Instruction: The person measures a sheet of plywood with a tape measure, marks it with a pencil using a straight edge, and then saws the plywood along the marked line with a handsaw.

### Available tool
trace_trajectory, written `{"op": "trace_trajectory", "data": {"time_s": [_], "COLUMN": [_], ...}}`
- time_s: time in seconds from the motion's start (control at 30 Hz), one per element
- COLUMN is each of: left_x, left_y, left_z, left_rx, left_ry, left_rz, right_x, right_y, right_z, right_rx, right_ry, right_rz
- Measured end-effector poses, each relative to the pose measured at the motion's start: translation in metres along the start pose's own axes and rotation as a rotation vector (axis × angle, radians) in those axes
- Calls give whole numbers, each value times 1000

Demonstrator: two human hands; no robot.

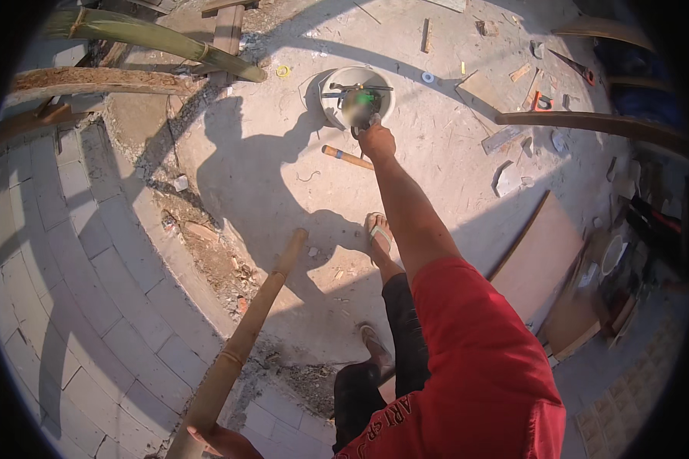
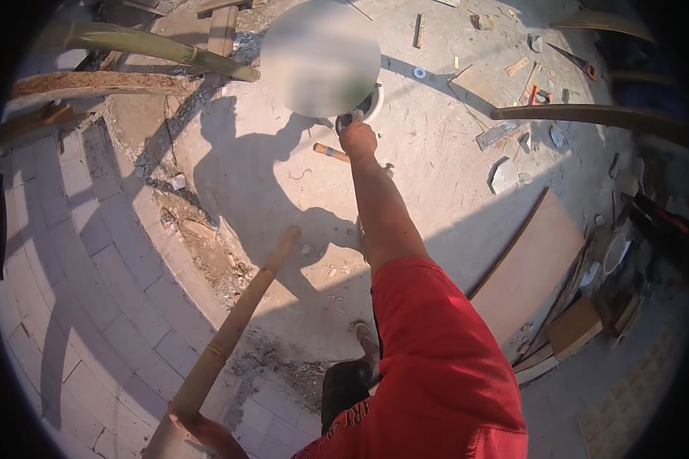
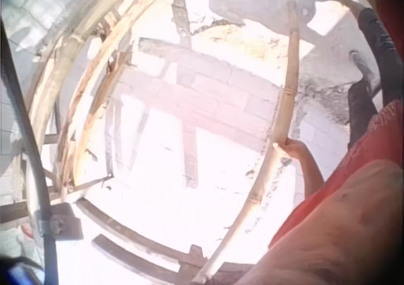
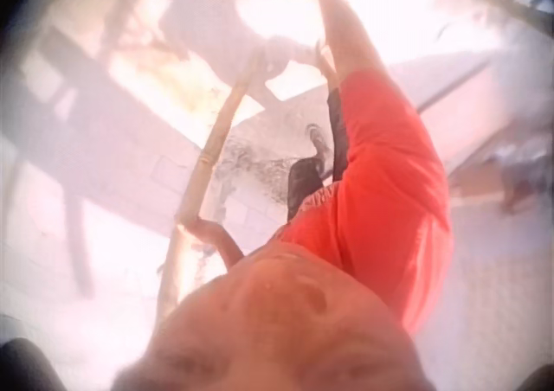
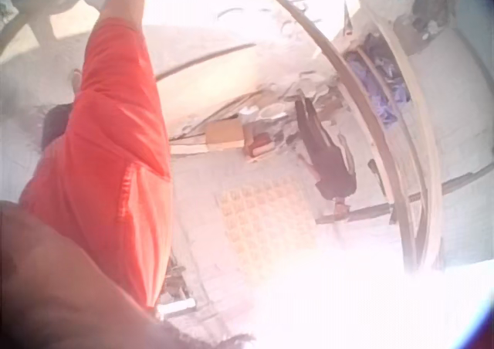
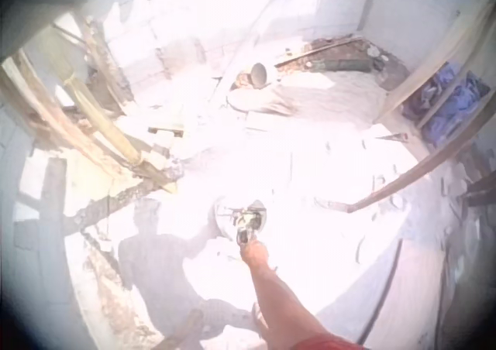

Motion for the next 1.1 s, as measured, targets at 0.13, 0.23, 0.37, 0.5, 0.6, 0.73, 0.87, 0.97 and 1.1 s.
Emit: {"op": "trace_trajectory", "data": {"time_s": [0.13,0.23,0.37,0.5,0.6,0.73,0.87,0.97,1.1], "left_x": [-36,13,73,154,221,266,250,278,373], "left_y": [127,162,86,84,79,77,96,131,140], "left_z": [76,-12,7,4,4,-14,3,20,-12], "left_rx": [-221,-727,-652,-721,-806,-775,-720,-837,-1026], "left_ry": [72,-442,-72,65,-28,17,-121,-161,-464], "left_rz": [79,875,1033,1350,1764,1964,1728,1842,1995], "right_x": [32,162,328,473,610,808,1014,1203,1392], "right_y": [4,7,83,185,284,307,261,111,-21], "right_z": [37,-25,-249,-279,-374,-525,-616,-694,-659], "right_rx": [26,99,453,355,171,-61,-466,-352,-473], "right_ry": [142,266,513,99,-110,-404,-680,-818,-1023], "right_rz": [164,494,-193,712,443,204,-67,34,297]}}
Point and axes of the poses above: each hand's wrist, its own x-axis away from the middle knuckle, its own y-axis out of the back of the hand, z = x × y, the point moved 6 cm from there along -x, towards the middle knuckle
